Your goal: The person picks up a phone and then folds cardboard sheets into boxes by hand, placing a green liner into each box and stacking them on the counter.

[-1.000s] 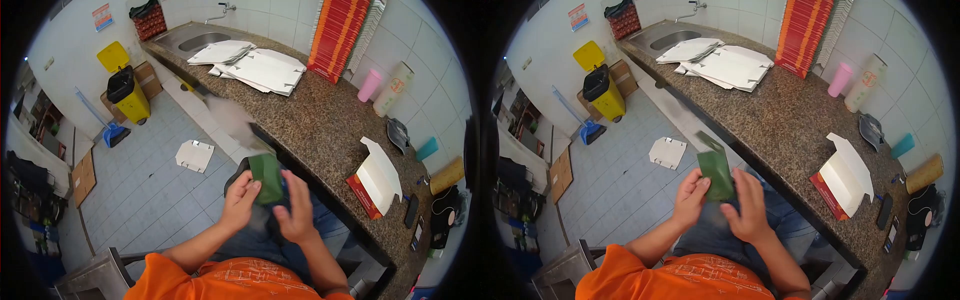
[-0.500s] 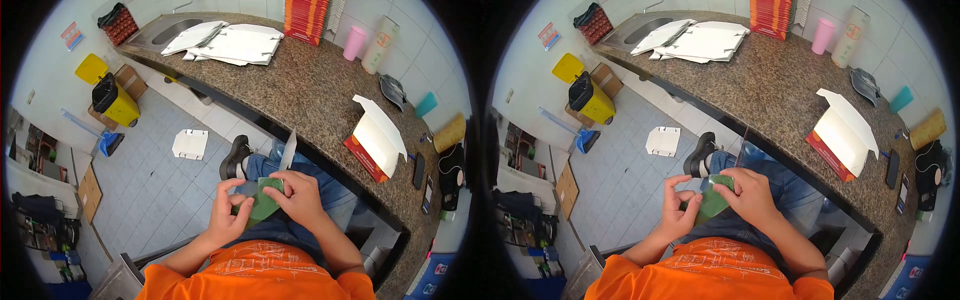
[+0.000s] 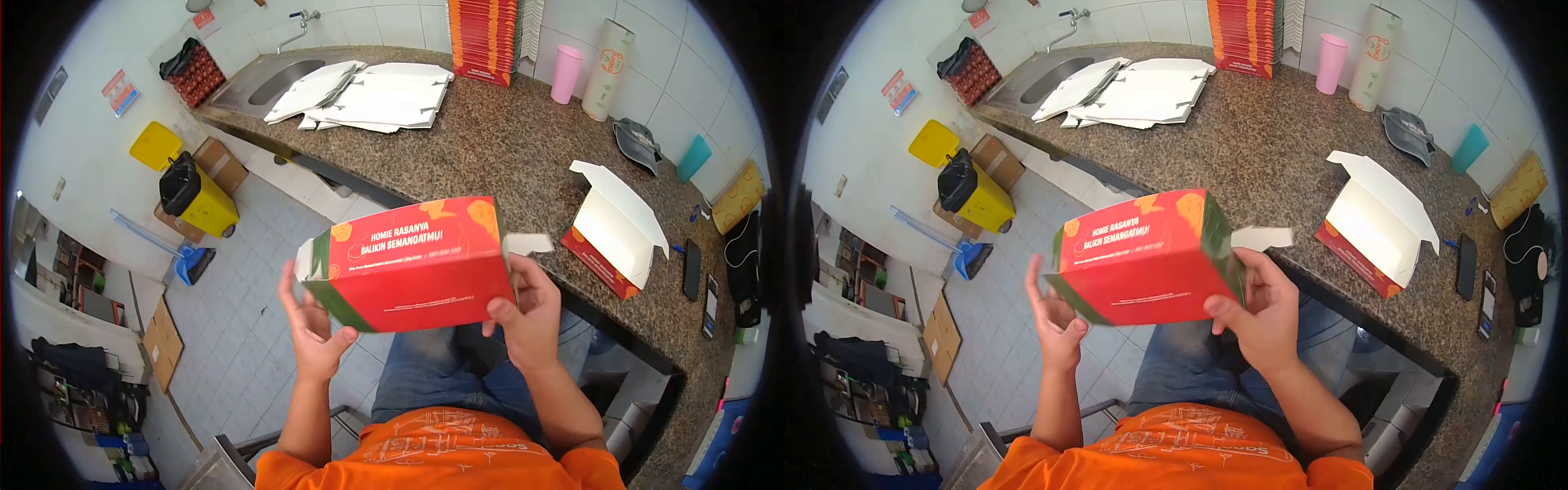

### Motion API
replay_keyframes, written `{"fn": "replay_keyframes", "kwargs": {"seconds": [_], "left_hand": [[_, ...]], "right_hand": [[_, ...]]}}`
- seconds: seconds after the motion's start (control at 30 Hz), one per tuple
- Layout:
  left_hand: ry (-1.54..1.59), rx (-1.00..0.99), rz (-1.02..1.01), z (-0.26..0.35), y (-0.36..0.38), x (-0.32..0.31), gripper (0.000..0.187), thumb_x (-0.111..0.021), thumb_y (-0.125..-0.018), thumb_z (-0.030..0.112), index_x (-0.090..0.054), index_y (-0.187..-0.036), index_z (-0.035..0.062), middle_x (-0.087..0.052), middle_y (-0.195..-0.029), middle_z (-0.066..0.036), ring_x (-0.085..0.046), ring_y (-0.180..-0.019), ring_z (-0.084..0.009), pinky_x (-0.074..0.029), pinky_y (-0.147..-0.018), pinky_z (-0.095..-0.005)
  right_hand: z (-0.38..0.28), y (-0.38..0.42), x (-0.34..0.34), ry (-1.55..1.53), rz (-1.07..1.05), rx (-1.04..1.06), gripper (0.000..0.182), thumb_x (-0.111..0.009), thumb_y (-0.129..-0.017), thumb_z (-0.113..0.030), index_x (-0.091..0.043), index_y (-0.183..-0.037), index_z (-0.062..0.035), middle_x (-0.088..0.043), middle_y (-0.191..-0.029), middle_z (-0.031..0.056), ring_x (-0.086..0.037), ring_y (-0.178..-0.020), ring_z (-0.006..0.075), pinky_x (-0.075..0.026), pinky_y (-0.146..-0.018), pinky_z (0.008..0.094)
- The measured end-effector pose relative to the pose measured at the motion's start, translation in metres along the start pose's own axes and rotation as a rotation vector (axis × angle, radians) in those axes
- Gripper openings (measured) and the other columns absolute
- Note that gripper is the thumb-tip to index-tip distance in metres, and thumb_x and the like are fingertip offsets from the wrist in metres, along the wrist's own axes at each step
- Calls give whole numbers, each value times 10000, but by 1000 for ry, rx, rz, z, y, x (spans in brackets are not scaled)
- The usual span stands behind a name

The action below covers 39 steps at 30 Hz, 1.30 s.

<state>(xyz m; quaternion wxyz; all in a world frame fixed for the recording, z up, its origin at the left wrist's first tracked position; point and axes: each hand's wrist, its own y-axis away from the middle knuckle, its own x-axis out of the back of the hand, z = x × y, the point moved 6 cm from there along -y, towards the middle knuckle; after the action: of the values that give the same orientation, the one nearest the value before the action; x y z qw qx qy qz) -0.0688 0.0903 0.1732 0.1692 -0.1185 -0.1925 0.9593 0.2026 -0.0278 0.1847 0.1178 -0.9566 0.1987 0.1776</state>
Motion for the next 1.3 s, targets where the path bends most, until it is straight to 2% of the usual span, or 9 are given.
{"fn": "replay_keyframes", "kwargs": {"seconds": [0.17, 0.3, 0.47, 0.6, 0.77, 0.87, 1.1, 1.23, 1.3], "left_hand": [[117, 196, -136, 10, 8, -12, 581, -767, -992, 136, -507, -1493, -4, -712, -1295, -195, -699, -1210, -289, -581, -1007, -417], [640, 489, -63, 20, 6, -52, 378, -514, -1085, 89, -493, -1439, -40, -696, -1253, -238, -756, -1073, -381, -708, -764, -533], [700, 519, 61, 40, 3, -85, 444, -573, -1052, 29, -451, -1471, -53, -676, -1290, -217, -742, -1112, -362, -695, -834, -508], [-14, -94, 71, 34, 14, -72, 369, -688, -1042, 74, -582, -1373, -48, -727, -1165, -129, -747, -1038, -236, -646, -823, -373], [290, 109, 91, 8, 10, -68, 295, -734, -1051, 262, -717, -1143, -17, -753, -1011, -49, -698, -879, -131, -565, -737, -284], [93, 350, -34, -24, 36, -72, 266, -618, -1104, 162, -629, -1284, -33, -702, -1287, -159, -736, -1037, -237, -628, -882, -373], [459, 210, 15, -3, 13, -93, 322, -660, -1092, 230, -700, -1226, -60, -741, -1144, -135, -740, -955, -197, -652, -807, -354], [247, 330, 128, 1, 43, -104, 281, -725, -1055, 192, -709, -1156, -70, -743, -1055, -125, -729, -943, -178, -620, -782, -313], [149, 201, -213, 15, 34, -111, 235, -715, -1058, 151, -724, -1155, -63, -745, -1055, -89, -712, -977, -143, -603, -786, -315]], "right_hand": [[25, -8, -15, -287, 164, -159, 653, -874, -919, -234, -544, -1404, 52, -641, -1328, 160, -684, -1035, 179, -611, -837, 352], [-30, 22, -57, 868, -415, 854, 563, -980, -749, -290, -650, -1180, -140, -546, -1462, 199, -551, -1377, 381, -452, -1116, 544], [-37, 32, -60, 854, -407, 1105, 310, -866, -849, -264, -709, -1078, -128, -629, -1460, 146, -603, -1355, 385, -462, -1116, 551], [-56, 23, -61, 512, -185, 783, 302, -864, -839, -246, -741, -1081, -114, -685, -1387, 108, -635, -1300, 407, -430, -1123, 587], [-66, 26, -67, 888, -405, 934, 226, -858, -834, -203, -739, -1005, -118, -745, -1213, 71, -630, -1303, 386, -286, -1201, 672], [-62, 25, -60, 913, -318, 774, 166, -837, -835, -159, -719, -932, -94, -713, -1171, 53, -614, -1311, 399, -331, -1167, 714], [-64, 25, -54, 942, -563, 653, 131, -780, -854, -87, -669, -921, -64, -649, -1162, 72, -574, -1356, 435, -324, -1172, 750], [-50, 26, -44, 873, -230, 726, 162, -817, -831, -105, -689, -928, -82, -599, -1160, 109, -616, -1281, 374, -304, -1186, 748], [-50, 28, -42, 930, -221, 762, 338, -872, -811, -188, -698, -1089, -110, -567, -1184, 123, -607, -1263, 357, -313, -1174, 733]]}}
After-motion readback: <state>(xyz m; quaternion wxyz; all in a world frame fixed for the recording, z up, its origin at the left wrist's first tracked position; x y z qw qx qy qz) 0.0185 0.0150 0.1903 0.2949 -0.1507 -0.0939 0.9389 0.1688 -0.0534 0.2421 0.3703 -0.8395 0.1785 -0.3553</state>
